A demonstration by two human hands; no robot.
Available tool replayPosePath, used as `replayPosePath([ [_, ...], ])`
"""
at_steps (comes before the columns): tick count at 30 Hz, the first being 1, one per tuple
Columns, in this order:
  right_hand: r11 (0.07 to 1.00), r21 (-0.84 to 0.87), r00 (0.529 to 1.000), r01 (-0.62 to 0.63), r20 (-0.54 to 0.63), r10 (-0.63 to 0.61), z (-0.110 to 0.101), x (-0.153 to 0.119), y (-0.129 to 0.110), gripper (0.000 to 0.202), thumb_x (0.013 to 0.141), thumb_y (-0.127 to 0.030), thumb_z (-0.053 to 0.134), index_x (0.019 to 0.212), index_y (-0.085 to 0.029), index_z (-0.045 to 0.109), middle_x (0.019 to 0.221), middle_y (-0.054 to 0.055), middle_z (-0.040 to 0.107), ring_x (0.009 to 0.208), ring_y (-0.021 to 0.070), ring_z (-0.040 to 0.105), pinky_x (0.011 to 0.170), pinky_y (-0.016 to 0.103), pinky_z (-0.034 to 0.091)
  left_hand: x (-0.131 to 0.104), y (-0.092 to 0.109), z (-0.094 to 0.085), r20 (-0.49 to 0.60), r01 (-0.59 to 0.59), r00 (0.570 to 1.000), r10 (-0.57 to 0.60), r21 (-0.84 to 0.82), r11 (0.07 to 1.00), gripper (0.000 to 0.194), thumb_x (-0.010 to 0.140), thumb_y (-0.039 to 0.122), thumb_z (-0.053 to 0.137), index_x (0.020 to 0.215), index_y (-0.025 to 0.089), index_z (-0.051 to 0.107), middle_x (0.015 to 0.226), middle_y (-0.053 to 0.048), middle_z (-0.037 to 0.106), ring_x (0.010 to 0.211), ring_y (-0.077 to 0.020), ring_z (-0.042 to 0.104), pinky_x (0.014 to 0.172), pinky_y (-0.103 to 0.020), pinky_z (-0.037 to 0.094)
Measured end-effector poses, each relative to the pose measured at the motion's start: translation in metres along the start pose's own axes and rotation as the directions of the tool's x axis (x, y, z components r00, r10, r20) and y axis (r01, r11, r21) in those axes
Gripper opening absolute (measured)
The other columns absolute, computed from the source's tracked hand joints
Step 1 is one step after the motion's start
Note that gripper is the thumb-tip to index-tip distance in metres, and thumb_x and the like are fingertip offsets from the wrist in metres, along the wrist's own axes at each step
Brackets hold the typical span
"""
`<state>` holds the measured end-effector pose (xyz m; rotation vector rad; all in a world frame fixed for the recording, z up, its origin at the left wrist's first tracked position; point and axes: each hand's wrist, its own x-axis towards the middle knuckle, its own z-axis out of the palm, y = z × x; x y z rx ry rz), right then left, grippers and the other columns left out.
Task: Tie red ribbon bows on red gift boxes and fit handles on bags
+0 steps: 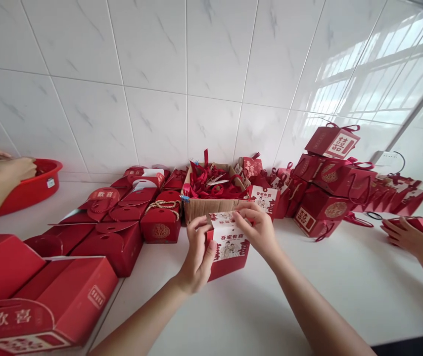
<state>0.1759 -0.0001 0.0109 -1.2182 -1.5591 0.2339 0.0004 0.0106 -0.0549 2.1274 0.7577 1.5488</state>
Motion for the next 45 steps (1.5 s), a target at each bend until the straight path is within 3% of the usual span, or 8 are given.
replayPosePath([
  [3, 0.999, 0.004, 0.999, -0.033, 0.043, 0.033, 0.013, -0.004, 0.001, 0.047, 0.088, -0.046, 0.048, 0.050, -0.018, 0.045, 0.048, -0.003, 0.035, 0.046, 0.0088, 0.032, 0.045, 0.025, 0.024, 0.001, 0.002, 0.002, -0.132, 0.005, 0.991, -0.009, -0.032, 0.999, 0.046, 0.091, 0.032, 0.050, 0.131, 0.027, 0.027, 0.147, -0.013, 0.020, 0.135, -0.0275, 0.028, 0.105, -0.045, 0.033],
  [6, 0.998, 0.035, 0.998, -0.057, 0.001, 0.057, 0.023, -0.010, -0.002, 0.050, 0.087, -0.047, 0.049, 0.050, -0.018, 0.035, 0.048, -0.005, 0.025, 0.047, 0.0074, 0.022, 0.044, 0.025, 0.018, 0.005, 0.006, -0.001, -0.068, 0.131, 0.988, -0.140, -0.124, 0.984, 0.043, 0.090, 0.036, 0.053, 0.128, 0.024, 0.037, 0.136, -0.013, 0.044, 0.123, -0.0261, 0.046, 0.098, -0.041, 0.041],
  [8, 0.991, 0.127, 0.998, -0.053, -0.035, 0.058, 0.027, -0.014, -0.004, 0.045, 0.086, -0.046, 0.053, 0.053, -0.019, 0.038, 0.050, -0.006, 0.029, 0.048, 0.0077, 0.025, 0.045, 0.024, 0.021, 0.007, 0.008, -0.004, 0.031, 0.250, 0.968, -0.249, -0.212, 0.945, 0.028, 0.091, 0.038, 0.051, 0.113, 0.022, 0.049, 0.109, -0.008, 0.061, 0.098, -0.0208, 0.060, 0.083, -0.033, 0.049],
  [10, 0.966, 0.256, 0.996, -0.030, -0.073, 0.051, 0.029, -0.018, -0.002, 0.033, 0.084, -0.043, 0.057, 0.064, -0.019, 0.048, 0.055, -0.005, 0.041, 0.052, 0.0088, 0.035, 0.048, 0.023, 0.029, 0.010, 0.009, -0.007, 0.088, 0.326, 0.945, -0.315, -0.266, 0.907, 0.023, 0.090, 0.041, 0.052, 0.102, 0.021, 0.053, 0.089, -0.003, 0.064, 0.079, -0.0162, 0.061, 0.070, -0.027, 0.050],
  [13, 0.910, 0.415, 0.994, -0.027, -0.089, 0.070, 0.031, -0.024, 0.006, 0.018, 0.081, -0.037, 0.063, 0.082, -0.020, 0.057, 0.070, -0.002, 0.055, 0.063, 0.0116, 0.048, 0.058, 0.023, 0.039, 0.013, 0.009, -0.008, 0.090, 0.331, 0.944, -0.318, -0.295, 0.897, 0.024, 0.089, 0.041, 0.055, 0.101, 0.021, 0.054, 0.090, -0.002, 0.063, 0.079, -0.0151, 0.061, 0.071, -0.025, 0.050],
  [15, 0.887, 0.459, 0.992, -0.055, -0.073, 0.099, 0.032, -0.026, 0.012, 0.018, 0.082, -0.036, 0.063, 0.078, -0.020, 0.056, 0.067, -0.003, 0.054, 0.061, 0.0113, 0.048, 0.057, 0.023, 0.039, 0.015, 0.010, -0.008, 0.081, 0.331, 0.943, -0.322, -0.304, 0.893, 0.025, 0.088, 0.041, 0.056, 0.101, 0.021, 0.055, 0.093, -0.002, 0.064, 0.083, -0.0156, 0.061, 0.074, -0.026, 0.050],
  [23, 0.865, 0.496, 0.991, -0.077, -0.059, 0.122, 0.037, -0.030, 0.014, 0.022, 0.087, -0.039, 0.057, 0.076, -0.021, 0.048, 0.064, -0.005, 0.047, 0.057, 0.0097, 0.041, 0.054, 0.023, 0.036, 0.016, 0.013, -0.005, 0.083, 0.401, 0.914, -0.396, -0.330, 0.855, 0.028, 0.084, 0.043, 0.061, 0.098, 0.020, 0.055, 0.085, -0.002, 0.064, 0.078, -0.0161, 0.061, 0.069, -0.025, 0.051],
  [45, 0.922, 0.384, 0.999, -0.039, -0.020, 0.050, 0.023, -0.024, 0.012, 0.033, 0.087, -0.045, 0.054, 0.068, -0.021, 0.043, 0.061, -0.004, 0.045, 0.056, 0.0103, 0.042, 0.054, 0.023, 0.037, 0.015, 0.007, -0.003, 0.055, 0.345, 0.939, -0.341, -0.211, 0.915, 0.023, 0.085, 0.041, 0.059, 0.086, 0.019, 0.049, 0.069, 0.002, 0.056, 0.063, -0.0127, 0.053, 0.060, -0.022, 0.045],
])
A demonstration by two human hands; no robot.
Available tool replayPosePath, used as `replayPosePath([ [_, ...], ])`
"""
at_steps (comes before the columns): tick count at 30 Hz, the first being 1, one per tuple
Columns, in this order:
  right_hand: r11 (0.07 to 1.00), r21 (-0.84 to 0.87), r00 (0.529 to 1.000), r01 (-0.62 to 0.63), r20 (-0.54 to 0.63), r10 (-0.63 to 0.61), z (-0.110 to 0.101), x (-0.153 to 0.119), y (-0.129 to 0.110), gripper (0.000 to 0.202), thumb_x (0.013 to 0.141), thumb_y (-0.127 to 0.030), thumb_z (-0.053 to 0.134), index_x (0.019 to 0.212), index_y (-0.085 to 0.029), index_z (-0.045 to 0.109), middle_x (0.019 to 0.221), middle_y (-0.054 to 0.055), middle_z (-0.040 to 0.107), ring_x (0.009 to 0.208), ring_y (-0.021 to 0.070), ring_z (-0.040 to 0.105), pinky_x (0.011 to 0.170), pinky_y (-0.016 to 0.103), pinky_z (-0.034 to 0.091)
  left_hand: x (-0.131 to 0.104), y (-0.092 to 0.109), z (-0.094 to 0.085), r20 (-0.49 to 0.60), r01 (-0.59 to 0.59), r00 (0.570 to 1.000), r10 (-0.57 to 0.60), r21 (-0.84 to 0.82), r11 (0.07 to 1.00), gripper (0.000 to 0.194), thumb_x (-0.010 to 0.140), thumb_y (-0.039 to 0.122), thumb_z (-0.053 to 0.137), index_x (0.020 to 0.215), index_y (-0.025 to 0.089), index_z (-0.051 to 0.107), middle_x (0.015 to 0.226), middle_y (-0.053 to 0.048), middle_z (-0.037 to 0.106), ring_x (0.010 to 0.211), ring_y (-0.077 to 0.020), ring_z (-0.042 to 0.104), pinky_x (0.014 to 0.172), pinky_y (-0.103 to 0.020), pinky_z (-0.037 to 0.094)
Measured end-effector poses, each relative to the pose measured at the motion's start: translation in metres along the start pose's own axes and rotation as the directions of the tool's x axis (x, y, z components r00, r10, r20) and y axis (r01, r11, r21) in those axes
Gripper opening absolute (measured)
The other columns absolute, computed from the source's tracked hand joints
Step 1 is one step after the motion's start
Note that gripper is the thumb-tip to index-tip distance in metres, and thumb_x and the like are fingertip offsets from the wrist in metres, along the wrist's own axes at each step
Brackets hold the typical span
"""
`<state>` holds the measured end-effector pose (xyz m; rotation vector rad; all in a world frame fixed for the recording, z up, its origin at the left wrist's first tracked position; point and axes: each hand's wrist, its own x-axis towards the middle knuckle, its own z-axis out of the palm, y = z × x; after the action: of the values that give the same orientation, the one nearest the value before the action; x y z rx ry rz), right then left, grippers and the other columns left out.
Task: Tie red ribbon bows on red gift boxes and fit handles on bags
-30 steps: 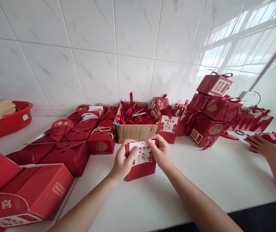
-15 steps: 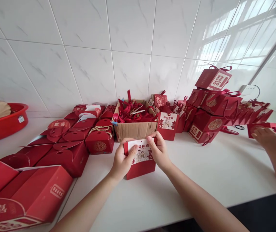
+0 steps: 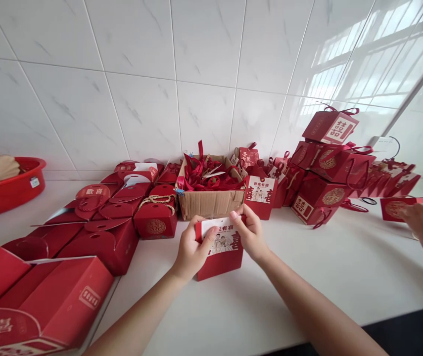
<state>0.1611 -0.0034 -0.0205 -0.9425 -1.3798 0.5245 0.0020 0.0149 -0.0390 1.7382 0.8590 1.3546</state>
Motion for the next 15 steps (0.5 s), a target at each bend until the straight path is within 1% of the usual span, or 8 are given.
replayPosePath([
  [2, 0.990, -0.134, 0.996, 0.044, 0.086, -0.033, -0.009, 0.021, -0.004, 0.033, 0.086, -0.045, 0.055, 0.066, -0.020, 0.048, 0.062, -0.002, 0.052, 0.059, 0.0113, 0.049, 0.058, 0.025, 0.041, 0.000, -0.001, 0.000, 0.005, -0.018, 1.000, 0.018, 0.003, 1.000, 0.022, 0.085, 0.040, 0.058, 0.084, 0.020, 0.048, 0.067, 0.003, 0.054, 0.062, -0.0123, 0.052, 0.060, -0.022, 0.044],
  [4, 0.944, -0.327, 0.998, 0.053, 0.036, -0.044, -0.014, 0.055, -0.007, 0.034, 0.092, -0.044, 0.045, 0.071, -0.018, 0.054, 0.069, 0.002, 0.062, 0.067, 0.0139, 0.058, 0.065, 0.027, 0.046, 0.000, -0.002, 0.000, 0.009, -0.028, 1.000, 0.028, -0.006, 1.000, 0.022, 0.086, 0.039, 0.057, 0.082, 0.020, 0.047, 0.065, 0.004, 0.053, 0.060, -0.0119, 0.051, 0.059, -0.022, 0.043],
  [5, 0.881, -0.473, 1.000, 0.012, 0.030, 0.003, -0.014, 0.076, -0.008, 0.034, 0.094, -0.041, 0.039, 0.078, -0.018, 0.057, 0.076, 0.004, 0.065, 0.072, 0.0146, 0.061, 0.068, 0.027, 0.048, -0.001, -0.002, 0.000, 0.009, -0.027, 1.000, 0.027, -0.009, 1.000, 0.022, 0.086, 0.039, 0.057, 0.082, 0.020, 0.046, 0.064, 0.004, 0.053, 0.059, -0.0118, 0.051, 0.058, -0.022, 0.042],
  [6, 0.849, -0.529, 0.999, -0.005, 0.027, 0.023, -0.011, 0.098, -0.007, 0.030, 0.095, -0.036, 0.040, 0.084, -0.017, 0.061, 0.083, 0.005, 0.068, 0.078, 0.0158, 0.063, 0.071, 0.028, 0.048, -0.001, -0.001, 0.000, 0.007, -0.022, 1.000, 0.022, -0.011, 1.000, 0.022, 0.086, 0.039, 0.056, 0.082, 0.020, 0.046, 0.064, 0.004, 0.053, 0.059, -0.0118, 0.051, 0.057, -0.021, 0.042],
  [8, 0.794, -0.607, 0.997, -0.033, 0.031, 0.065, 0.000, 0.142, -0.003, 0.022, 0.092, -0.025, 0.045, 0.093, -0.015, 0.064, 0.091, 0.007, 0.069, 0.085, 0.0184, 0.063, 0.076, 0.031, 0.049, -0.002, 0.000, 0.001, 0.007, -0.005, 1.000, 0.005, -0.014, 1.000, 0.022, 0.086, 0.040, 0.056, 0.082, 0.020, 0.046, 0.063, 0.004, 0.052, 0.057, -0.0118, 0.049, 0.056, -0.021, 0.041],
  [10, 0.727, -0.685, 0.992, -0.049, 0.050, 0.114, 0.016, 0.178, 0.005, 0.020, 0.092, -0.021, 0.048, 0.097, -0.013, 0.066, 0.095, 0.008, 0.069, 0.092, 0.0200, 0.063, 0.083, 0.034, 0.049, -0.003, 0.000, 0.001, 0.013, 0.015, 1.000, -0.014, -0.025, 1.000, 0.023, 0.086, 0.041, 0.055, 0.082, 0.021, 0.046, 0.062, 0.005, 0.051, 0.056, -0.0118, 0.048, 0.055, -0.022, 0.041],
  [12, 0.659, -0.751, 0.983, -0.043, 0.086, 0.162, 0.031, 0.205, 0.015, 0.020, 0.093, -0.026, 0.052, 0.104, -0.013, 0.063, 0.105, 0.008, 0.066, 0.096, 0.0196, 0.062, 0.086, 0.037, 0.050, -0.004, 0.000, 0.002, 0.020, 0.031, 0.999, -0.030, -0.046, 0.998, 0.024, 0.086, 0.042, 0.055, 0.081, 0.021, 0.046, 0.062, 0.004, 0.051, 0.057, -0.0121, 0.049, 0.055, -0.022, 0.041],
  [15, 0.548, -0.836, 0.962, -0.014, 0.139, 0.237, 0.048, 0.228, 0.030, 0.030, 0.092, -0.033, 0.056, 0.116, -0.017, 0.057, 0.118, 0.008, 0.060, 0.100, 0.0200, 0.061, 0.085, 0.040, 0.053, -0.006, -0.004, 0.003, 0.020, 0.048, 0.999, -0.047, -0.083, 0.995, 0.025, 0.086, 0.044, 0.054, 0.079, 0.021, 0.046, 0.063, 0.004, 0.050, 0.057, -0.0121, 0.048, 0.054, -0.022, 0.040],
])
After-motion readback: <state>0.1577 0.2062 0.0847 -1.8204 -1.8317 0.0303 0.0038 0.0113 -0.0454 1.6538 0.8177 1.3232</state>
